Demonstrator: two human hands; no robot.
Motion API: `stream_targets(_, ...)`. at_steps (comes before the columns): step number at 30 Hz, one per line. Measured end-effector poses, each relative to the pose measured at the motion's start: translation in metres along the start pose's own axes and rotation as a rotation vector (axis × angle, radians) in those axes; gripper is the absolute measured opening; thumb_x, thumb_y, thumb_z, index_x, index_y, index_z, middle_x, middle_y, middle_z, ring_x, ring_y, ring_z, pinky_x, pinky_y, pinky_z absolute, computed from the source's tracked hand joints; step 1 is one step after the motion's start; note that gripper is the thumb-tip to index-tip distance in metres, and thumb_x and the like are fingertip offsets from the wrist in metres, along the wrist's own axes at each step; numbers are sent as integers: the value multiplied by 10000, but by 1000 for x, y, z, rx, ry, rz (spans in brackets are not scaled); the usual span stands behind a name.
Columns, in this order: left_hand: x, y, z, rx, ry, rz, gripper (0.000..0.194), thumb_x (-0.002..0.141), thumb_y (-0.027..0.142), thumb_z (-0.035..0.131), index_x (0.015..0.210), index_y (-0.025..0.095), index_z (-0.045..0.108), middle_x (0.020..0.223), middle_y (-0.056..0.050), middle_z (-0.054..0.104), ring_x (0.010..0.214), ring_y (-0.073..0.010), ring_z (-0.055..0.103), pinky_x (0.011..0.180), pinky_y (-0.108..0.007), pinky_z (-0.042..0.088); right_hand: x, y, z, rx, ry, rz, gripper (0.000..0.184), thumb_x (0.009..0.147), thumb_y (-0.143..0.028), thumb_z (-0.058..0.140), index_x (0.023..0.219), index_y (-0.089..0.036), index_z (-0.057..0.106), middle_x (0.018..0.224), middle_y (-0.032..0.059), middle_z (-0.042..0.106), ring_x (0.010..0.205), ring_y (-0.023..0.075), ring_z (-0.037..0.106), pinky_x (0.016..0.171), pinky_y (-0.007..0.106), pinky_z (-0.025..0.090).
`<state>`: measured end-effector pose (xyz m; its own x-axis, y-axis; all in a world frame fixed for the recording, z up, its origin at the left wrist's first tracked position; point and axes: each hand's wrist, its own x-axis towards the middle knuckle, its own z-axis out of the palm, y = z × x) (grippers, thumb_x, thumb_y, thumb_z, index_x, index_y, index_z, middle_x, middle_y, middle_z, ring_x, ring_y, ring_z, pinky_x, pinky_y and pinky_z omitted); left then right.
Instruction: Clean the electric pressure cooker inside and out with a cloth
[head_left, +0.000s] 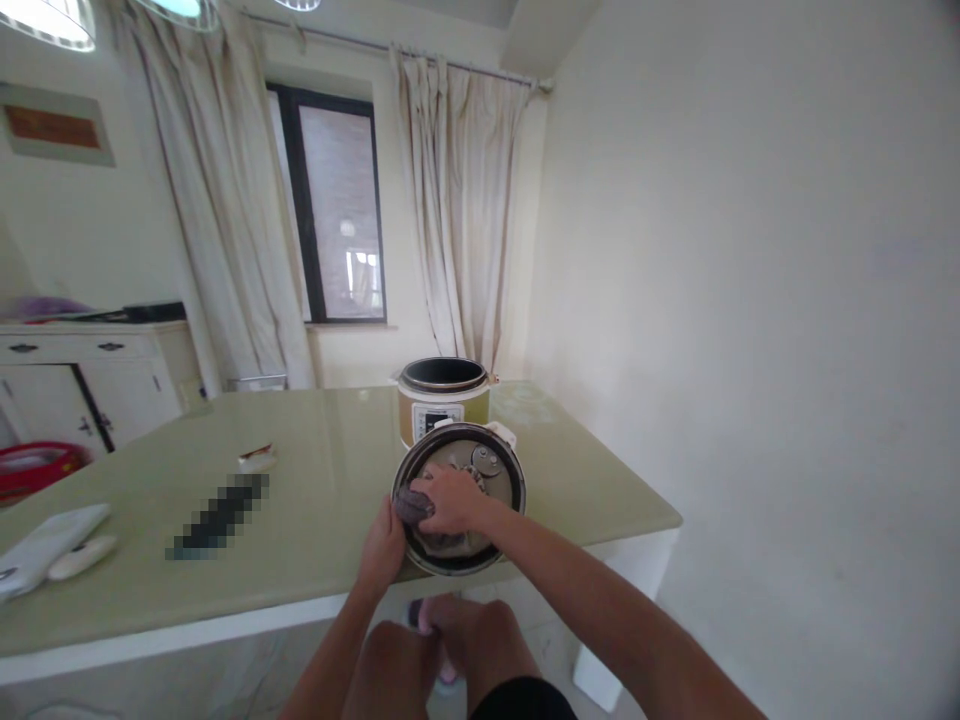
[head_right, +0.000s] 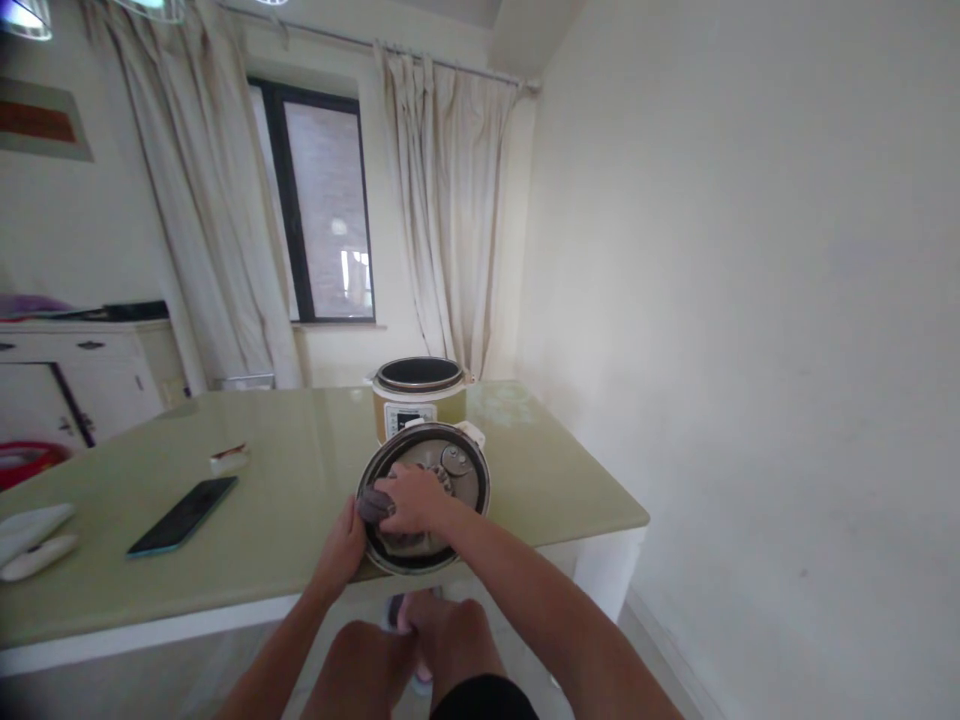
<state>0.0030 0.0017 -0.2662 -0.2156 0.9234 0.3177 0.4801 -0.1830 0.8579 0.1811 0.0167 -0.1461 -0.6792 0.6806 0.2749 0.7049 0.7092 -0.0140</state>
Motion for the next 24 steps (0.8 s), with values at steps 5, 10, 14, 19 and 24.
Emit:
stream_targets(5, -1, 9, 2, -26, 23, -10, 545, 1022, 582, 277, 1146, 191, 637, 1182, -164, 748, 1215, -323, 690, 1109, -522, 509, -26, 22, -11, 60, -148, -92, 537, 588, -422, 917, 1096, -301, 787, 1088, 58, 729, 938, 296, 689, 844, 409, 546)
stream_targets(10, 0, 11, 3, -21, 35, 2, 558, 1028, 593, 288, 1158, 188, 650, 1191, -164, 749, 1212, -321, 693, 1097, -520, 513, -14, 43, -32, -146, -6, 65, 441, 574, -203, 930, 989, -237, 783, 1138, 126, 715, 1051, 350, 648, 895, 470, 529)
stream_targets(14, 0, 8, 3, 28, 40, -11, 538, 1030, 538, 303, 1224, 175, 650, 1277, -182, 730, 1271, -319, 670, 1109, -507, 507, 14, 30, -36, -294, 154, 152, 268, 829, -125, 718, 1091, -180, 731, 1243, 205, 664, 1153, 366, 593, 879, 485, 536)
stream_targets(19, -1, 5, 1, 78, 18, -28, 499, 1035, 461, 281, 1226, 160, 630, 1257, -196, 733, 1268, -319, 668, 1100, -490, 508, 31, -1, -21, -225, 25, 123, 532, 811, -464, 778, 1246, -176, 672, 1272, 194, 640, 1109, 361, 643, 848, 473, 575)
stream_targets(24, -4, 7, 0, 81, -3, -32, 470, 1041, 459, 255, 1135, 177, 618, 1116, -183, 756, 1128, -324, 717, 1039, -493, 526, 6, -8, -20, -98, -252, -86, 569, 780, -569, 776, 1242, -246, 704, 1229, 125, 691, 1063, 323, 705, 843, 418, 582)
